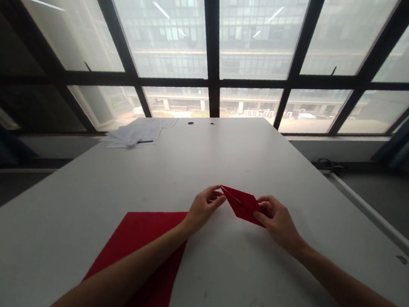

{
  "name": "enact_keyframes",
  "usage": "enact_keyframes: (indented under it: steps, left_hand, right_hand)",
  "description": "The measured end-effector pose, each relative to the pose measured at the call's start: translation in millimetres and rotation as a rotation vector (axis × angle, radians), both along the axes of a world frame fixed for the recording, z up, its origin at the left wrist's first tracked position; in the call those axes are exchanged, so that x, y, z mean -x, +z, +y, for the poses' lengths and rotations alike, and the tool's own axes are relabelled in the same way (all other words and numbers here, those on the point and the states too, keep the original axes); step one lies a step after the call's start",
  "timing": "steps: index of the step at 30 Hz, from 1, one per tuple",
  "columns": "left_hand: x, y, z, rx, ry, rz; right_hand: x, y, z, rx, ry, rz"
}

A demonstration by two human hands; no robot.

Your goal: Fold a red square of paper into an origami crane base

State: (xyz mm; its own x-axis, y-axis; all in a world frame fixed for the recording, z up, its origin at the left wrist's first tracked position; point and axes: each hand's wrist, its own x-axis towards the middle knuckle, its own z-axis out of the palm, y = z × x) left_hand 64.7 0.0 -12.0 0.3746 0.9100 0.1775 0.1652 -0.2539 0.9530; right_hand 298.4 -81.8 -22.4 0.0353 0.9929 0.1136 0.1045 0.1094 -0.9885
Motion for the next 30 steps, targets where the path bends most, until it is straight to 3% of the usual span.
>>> enact_keyframes:
  steps: [3,8,17,30]
  left_hand:
    - [-3,3.0,-4,0.075,-0.105,-0.085]
    - [-3,2.5,-5,0.133,-0.102,-0.213]
    - [-1,-1.7,-5,0.146,-0.118,-0.221]
    - [-2,-7.8,-2,0.143,-0.092,-0.224]
  right_hand:
    - [0,0.0,-1,0.026,0.031,0.071]
    - [2,1.4,-2,0.054,0.049,0.062]
    - [3,9.3,-3,0.074,0.030,0.067]
    - [2,-3.6,-2,0.007,0.056,0.059]
